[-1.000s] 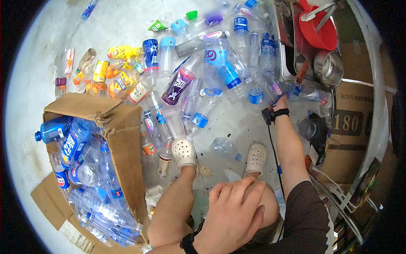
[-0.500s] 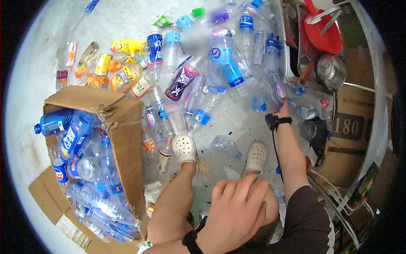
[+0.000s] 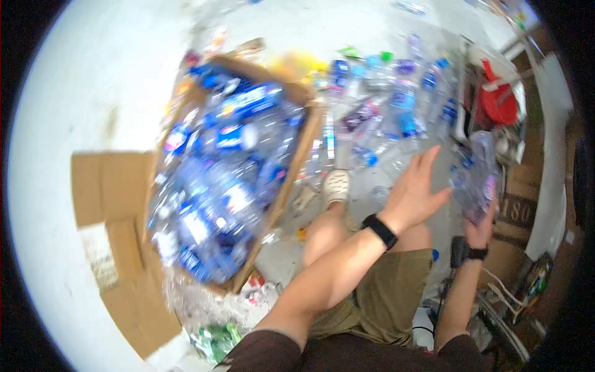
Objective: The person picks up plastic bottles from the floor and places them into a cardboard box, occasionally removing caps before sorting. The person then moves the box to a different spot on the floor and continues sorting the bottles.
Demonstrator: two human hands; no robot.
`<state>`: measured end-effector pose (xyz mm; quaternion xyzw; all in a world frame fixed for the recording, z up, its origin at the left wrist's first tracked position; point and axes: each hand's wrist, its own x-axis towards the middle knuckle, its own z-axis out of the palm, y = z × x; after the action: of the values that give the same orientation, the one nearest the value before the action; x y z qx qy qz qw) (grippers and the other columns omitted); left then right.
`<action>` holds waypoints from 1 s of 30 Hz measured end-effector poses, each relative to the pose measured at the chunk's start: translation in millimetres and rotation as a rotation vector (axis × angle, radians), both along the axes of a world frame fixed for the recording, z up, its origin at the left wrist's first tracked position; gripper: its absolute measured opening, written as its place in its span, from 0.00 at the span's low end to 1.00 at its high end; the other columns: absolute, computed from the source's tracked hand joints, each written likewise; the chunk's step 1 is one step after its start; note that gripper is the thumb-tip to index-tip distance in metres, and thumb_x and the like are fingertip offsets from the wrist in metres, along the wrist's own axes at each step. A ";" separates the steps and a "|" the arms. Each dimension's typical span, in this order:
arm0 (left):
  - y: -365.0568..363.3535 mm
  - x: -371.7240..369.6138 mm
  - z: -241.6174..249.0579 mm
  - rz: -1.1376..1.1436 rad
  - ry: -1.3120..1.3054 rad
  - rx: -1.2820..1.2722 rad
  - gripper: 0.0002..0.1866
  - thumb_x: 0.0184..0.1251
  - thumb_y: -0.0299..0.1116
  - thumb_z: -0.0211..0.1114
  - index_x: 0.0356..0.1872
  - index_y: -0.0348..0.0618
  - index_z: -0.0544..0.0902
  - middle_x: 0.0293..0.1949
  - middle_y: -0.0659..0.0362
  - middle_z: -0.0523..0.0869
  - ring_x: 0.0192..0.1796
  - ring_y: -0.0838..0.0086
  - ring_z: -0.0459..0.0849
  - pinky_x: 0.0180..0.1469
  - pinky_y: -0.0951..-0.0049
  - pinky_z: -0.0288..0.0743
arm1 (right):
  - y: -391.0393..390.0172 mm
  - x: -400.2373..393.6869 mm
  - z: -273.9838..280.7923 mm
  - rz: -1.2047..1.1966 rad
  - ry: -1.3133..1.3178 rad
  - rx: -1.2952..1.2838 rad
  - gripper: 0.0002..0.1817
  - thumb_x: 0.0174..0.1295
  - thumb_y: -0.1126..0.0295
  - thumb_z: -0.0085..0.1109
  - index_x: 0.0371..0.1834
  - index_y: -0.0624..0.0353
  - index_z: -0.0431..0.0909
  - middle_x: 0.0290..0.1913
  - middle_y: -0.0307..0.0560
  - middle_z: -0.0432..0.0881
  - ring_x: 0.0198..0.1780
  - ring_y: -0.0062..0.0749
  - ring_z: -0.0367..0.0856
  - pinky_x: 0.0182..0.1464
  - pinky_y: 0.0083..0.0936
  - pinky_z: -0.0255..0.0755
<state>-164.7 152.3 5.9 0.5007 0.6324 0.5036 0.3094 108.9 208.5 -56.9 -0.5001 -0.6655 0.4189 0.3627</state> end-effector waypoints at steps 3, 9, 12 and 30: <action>-42.6 -23.4 49.4 0.079 -0.179 0.037 0.43 0.52 0.37 0.70 0.67 0.39 0.57 0.58 0.44 0.70 0.38 0.67 0.77 0.40 0.69 0.73 | -21.9 -36.8 74.9 -0.215 0.758 -0.524 0.23 0.71 0.58 0.45 0.63 0.60 0.64 0.57 0.46 0.72 0.59 0.34 0.71 0.59 0.35 0.67; -165.9 -79.0 97.9 0.057 -0.485 0.111 0.37 0.54 0.28 0.70 0.66 0.50 0.61 0.53 0.54 0.68 0.40 0.79 0.74 0.40 0.82 0.71 | -114.1 -121.0 119.9 0.044 0.542 -0.312 0.15 0.70 0.64 0.48 0.55 0.59 0.67 0.46 0.42 0.76 0.46 0.26 0.74 0.49 0.23 0.71; -231.7 -96.0 100.6 0.163 -0.659 0.072 0.33 0.55 0.26 0.67 0.62 0.51 0.63 0.49 0.56 0.69 0.40 0.77 0.75 0.39 0.78 0.73 | -152.9 -142.7 117.9 0.190 0.383 -0.329 0.17 0.70 0.62 0.48 0.56 0.60 0.66 0.38 0.39 0.74 0.40 0.21 0.71 0.45 0.19 0.68; -327.1 -300.3 31.9 1.286 0.195 0.113 0.35 0.54 0.20 0.64 0.63 0.44 0.58 0.44 0.48 0.73 0.33 0.67 0.78 0.34 0.70 0.76 | -242.7 -100.3 148.1 0.051 0.644 -0.568 0.15 0.71 0.59 0.46 0.50 0.59 0.71 0.33 0.37 0.73 0.36 0.19 0.72 0.39 0.17 0.69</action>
<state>-464.9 -174.8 37.8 0.0815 0.8037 0.5728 -0.1391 8.6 -34.2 91.2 -0.4071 -0.3889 0.7290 0.3893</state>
